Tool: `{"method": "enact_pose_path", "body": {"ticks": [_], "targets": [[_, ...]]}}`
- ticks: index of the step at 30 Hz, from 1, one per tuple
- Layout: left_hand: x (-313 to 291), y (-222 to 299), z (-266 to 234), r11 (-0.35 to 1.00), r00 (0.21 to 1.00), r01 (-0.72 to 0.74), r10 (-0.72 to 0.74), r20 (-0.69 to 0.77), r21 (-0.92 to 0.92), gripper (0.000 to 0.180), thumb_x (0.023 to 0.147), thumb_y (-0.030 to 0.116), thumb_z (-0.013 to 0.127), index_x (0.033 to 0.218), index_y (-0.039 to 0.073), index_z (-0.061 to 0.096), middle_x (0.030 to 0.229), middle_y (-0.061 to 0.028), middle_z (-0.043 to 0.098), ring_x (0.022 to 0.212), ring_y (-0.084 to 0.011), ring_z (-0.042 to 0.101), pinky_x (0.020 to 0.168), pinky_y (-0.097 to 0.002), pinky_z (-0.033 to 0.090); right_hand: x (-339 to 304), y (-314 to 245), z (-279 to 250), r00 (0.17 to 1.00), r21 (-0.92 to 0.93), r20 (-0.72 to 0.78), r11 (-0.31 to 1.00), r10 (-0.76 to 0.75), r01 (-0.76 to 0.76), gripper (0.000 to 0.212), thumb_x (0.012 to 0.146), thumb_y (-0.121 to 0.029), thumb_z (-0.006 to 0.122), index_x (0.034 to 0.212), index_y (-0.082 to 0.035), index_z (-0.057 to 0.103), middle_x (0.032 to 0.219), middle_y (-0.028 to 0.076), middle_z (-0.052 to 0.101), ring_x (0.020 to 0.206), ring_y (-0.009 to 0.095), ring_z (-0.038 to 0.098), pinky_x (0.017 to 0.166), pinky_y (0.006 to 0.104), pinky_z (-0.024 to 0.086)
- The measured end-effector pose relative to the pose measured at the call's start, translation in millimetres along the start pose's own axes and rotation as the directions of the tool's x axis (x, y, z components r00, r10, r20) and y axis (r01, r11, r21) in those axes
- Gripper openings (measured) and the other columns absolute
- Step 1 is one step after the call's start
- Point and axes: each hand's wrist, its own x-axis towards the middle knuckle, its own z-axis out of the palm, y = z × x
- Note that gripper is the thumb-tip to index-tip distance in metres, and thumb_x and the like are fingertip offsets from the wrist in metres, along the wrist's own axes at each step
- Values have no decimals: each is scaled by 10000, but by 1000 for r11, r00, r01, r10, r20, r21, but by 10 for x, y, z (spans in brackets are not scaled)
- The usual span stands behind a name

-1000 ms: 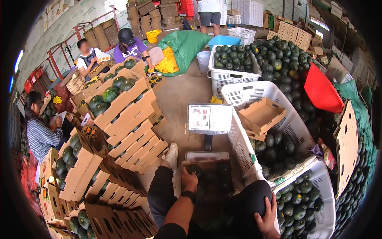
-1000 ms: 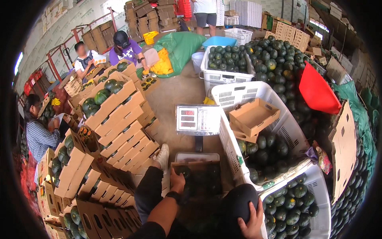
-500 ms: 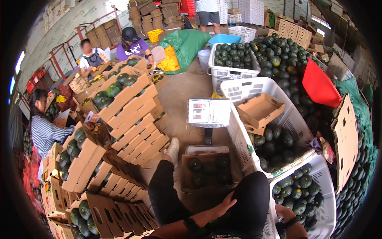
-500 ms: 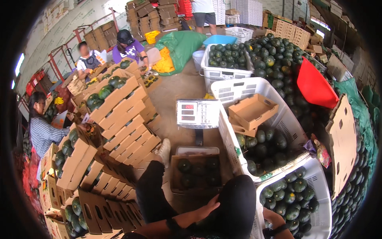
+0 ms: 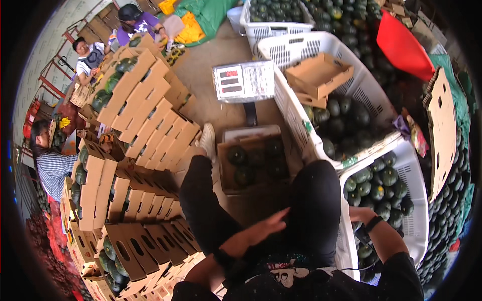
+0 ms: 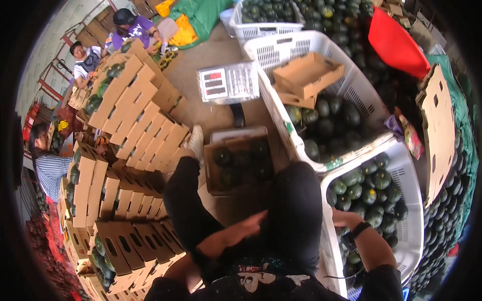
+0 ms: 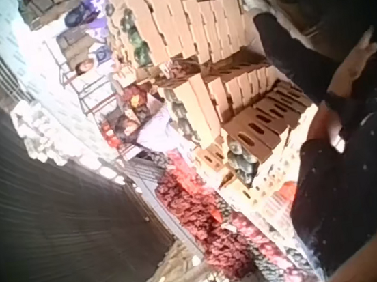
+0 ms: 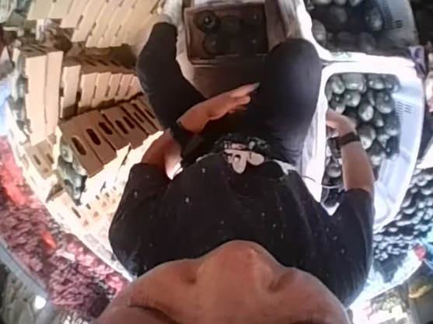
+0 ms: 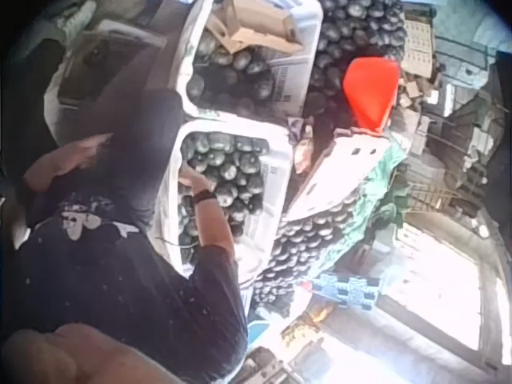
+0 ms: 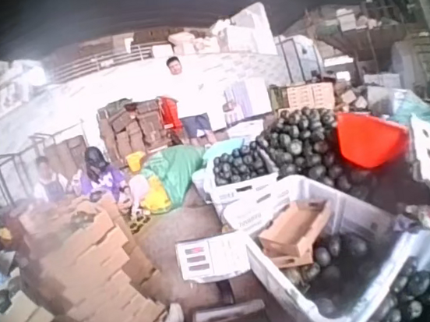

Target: The person packs green produce from white crates into cardboard boxes, weighs the boxes on a digital scale, and stacks the filled boxes.

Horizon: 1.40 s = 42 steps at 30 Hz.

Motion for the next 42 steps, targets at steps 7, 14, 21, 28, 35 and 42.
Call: {"method": "enact_pose_path", "body": {"ticks": [7,14,21,28,35,42], "targets": [[298,58,-1008,975,686,-17,-149,-712,-220,377,892,359,502,1191,131,534,1087,-30,587,967,-138,555,771,-303,421,106,-139,39,944,-281,-290,929,158,-242,454,747,-167,579,1172,-59,461,923,211,622,891,342,608,733,400,470],[1374,-340,-1597,987,760,97,12,-650,131,403,852,319,571,1201,123,520,1072,-93,592,938,-229,572,821,-348,433,-310,-50,162,904,136,-419,990,86,-31,612,734,-438,701,1200,-98,498,1138,108,581,1056,267,553,893,362,439],[2156,-1215,-1270,258,729,652,44,-683,713,717,728,414,681,1317,118,398,1236,-279,430,1110,-494,400,928,-440,419,-601,-317,107,904,147,-427,987,-1,71,672,762,-458,668,1283,-91,458,1143,168,571,1047,266,552,868,335,437],[1723,-606,-1409,987,875,161,-130,-466,27,500,843,411,539,1251,137,442,1120,-134,551,1028,-280,541,844,-434,442,-970,-184,369,885,908,-417,-52,-207,415,599,907,-502,432,1315,-65,383,1168,118,569,974,209,620,728,291,564],[791,315,-969,773,870,-180,-163,-465,-608,580,822,569,409,1168,119,524,1054,-122,595,786,-263,603,625,-358,456,-967,-694,367,808,840,-532,-272,-252,469,611,909,-510,410,1338,-78,352,1176,183,548,1013,290,603,746,384,567],[232,264,-834,552,864,-434,30,-503,-712,665,818,627,384,1198,95,505,1117,-175,561,832,-279,580,675,-369,455,-1059,-1373,523,623,625,-738,86,-259,776,773,841,-598,467,1423,-160,208,1341,157,389,1152,360,486,858,435,487]]}}
